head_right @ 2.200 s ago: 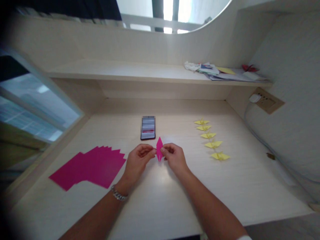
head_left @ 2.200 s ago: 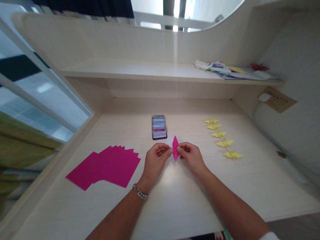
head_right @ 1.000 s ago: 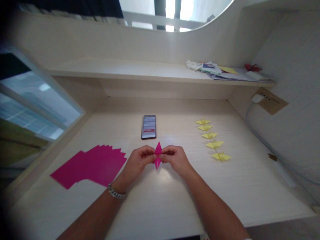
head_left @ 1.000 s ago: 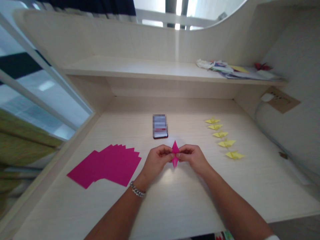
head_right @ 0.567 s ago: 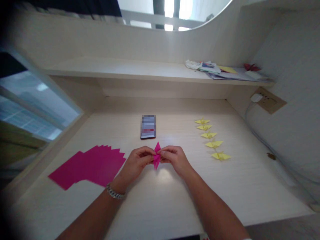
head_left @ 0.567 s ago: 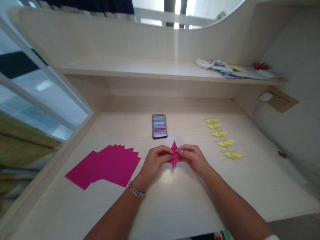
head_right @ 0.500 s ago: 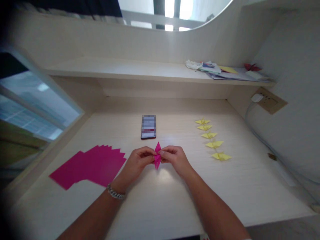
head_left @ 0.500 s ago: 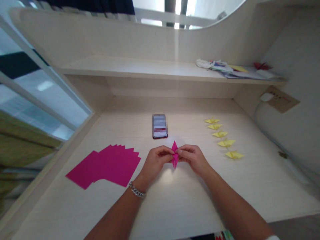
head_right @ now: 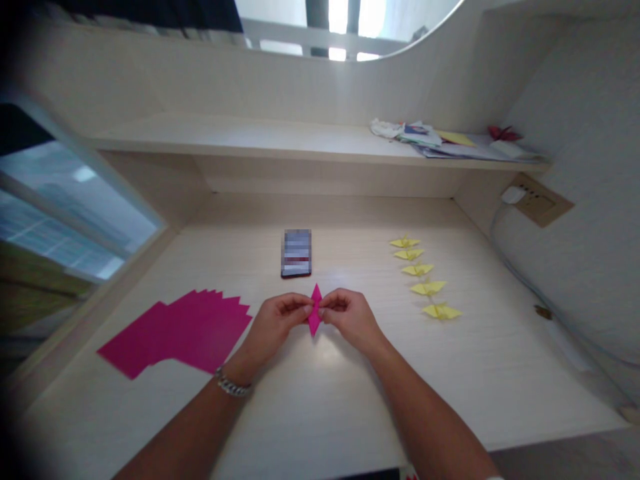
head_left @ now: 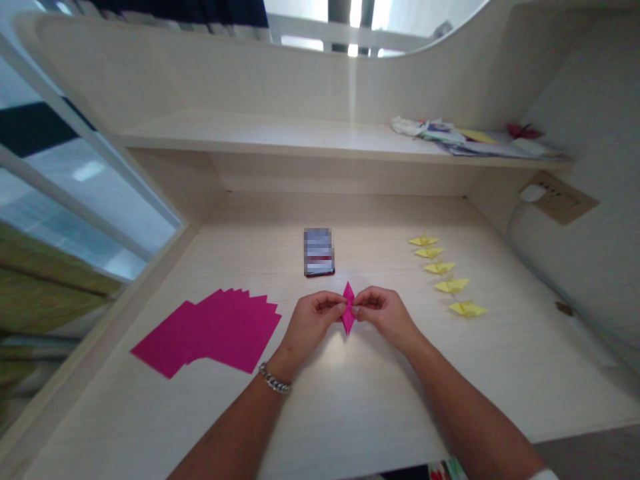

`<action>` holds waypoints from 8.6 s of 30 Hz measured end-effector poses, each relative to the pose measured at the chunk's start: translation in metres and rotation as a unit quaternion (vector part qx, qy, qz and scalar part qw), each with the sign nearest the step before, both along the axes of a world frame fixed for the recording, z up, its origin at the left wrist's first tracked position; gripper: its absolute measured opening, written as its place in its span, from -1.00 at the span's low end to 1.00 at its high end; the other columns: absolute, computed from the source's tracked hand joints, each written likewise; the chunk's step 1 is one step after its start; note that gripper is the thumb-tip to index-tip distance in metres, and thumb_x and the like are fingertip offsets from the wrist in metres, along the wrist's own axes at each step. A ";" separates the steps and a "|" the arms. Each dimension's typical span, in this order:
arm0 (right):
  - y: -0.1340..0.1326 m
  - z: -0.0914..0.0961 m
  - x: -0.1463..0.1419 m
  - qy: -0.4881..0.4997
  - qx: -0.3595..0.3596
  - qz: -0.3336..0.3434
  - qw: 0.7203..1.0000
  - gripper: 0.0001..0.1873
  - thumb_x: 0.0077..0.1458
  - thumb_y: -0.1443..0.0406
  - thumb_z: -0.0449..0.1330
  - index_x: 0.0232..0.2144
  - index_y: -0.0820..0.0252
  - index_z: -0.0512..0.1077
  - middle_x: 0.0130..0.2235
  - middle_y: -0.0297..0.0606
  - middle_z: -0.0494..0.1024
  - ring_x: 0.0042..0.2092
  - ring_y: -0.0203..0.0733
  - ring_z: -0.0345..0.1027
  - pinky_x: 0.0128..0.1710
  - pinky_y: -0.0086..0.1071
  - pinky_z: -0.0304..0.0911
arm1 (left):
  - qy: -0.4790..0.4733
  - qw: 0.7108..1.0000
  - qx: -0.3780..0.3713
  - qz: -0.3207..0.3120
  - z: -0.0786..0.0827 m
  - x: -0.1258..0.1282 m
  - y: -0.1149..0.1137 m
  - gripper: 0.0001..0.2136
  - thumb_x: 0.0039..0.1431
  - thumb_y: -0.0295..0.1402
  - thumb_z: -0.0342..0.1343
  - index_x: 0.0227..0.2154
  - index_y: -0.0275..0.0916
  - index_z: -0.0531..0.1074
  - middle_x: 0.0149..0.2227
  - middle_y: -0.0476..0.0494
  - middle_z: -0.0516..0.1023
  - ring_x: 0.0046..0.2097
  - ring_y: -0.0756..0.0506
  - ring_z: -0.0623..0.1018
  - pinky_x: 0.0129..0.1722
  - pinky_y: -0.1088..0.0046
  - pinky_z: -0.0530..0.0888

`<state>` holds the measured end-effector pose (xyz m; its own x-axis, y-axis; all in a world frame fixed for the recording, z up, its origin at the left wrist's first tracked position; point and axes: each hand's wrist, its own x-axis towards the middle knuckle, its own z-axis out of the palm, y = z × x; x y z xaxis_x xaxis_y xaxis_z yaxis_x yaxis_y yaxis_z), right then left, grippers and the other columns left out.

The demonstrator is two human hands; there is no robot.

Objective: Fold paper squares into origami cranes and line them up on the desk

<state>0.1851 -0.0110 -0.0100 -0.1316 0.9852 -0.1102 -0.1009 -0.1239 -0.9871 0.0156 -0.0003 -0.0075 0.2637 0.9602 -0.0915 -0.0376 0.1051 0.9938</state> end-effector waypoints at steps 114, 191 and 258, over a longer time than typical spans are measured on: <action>-0.001 -0.006 -0.003 -0.037 0.009 0.011 0.999 -0.87 -0.20 0.36 0.29 -0.47 0.23 0.47 -0.50 -0.34 0.51 -0.47 -0.30 0.35 -0.42 -0.41 0.23 | 0.044 0.999 0.028 0.009 0.001 -0.002 -0.001 -0.91 -0.07 -0.43 0.22 -0.43 -0.32 0.51 -0.44 -0.14 0.59 -0.40 -0.06 0.54 -0.34 0.43 0.47; -0.001 -0.010 -0.010 0.081 -0.002 -0.028 0.996 -0.75 -0.25 0.27 0.39 -0.40 0.18 0.56 -0.35 -0.25 0.59 -0.31 -0.22 0.41 -0.18 -0.29 0.26 | 0.039 0.993 0.094 0.061 -0.007 0.000 -0.001 -0.82 -0.01 -0.29 0.23 -0.39 -0.29 0.47 -0.38 -0.11 0.55 -0.33 -0.05 0.53 -0.29 0.44 0.46; 0.000 -0.007 -0.010 -0.049 0.047 -0.046 0.997 -0.75 -0.06 0.13 0.24 -0.47 0.23 0.49 -0.50 -0.28 0.49 -0.46 -0.27 0.32 -0.42 -0.37 0.26 | 0.009 0.997 0.064 -0.038 -0.010 0.006 -0.006 -0.82 0.09 -0.27 0.13 -0.44 -0.32 0.46 -0.44 -0.10 0.50 -0.38 -0.03 0.45 -0.31 0.44 0.38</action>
<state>0.1750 -0.0114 -0.0169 -0.0339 0.9991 -0.0256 -0.0107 -0.0259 -0.9996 0.0220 -0.0059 -0.0176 0.3350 0.9419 0.0244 -0.0167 -0.0200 0.9997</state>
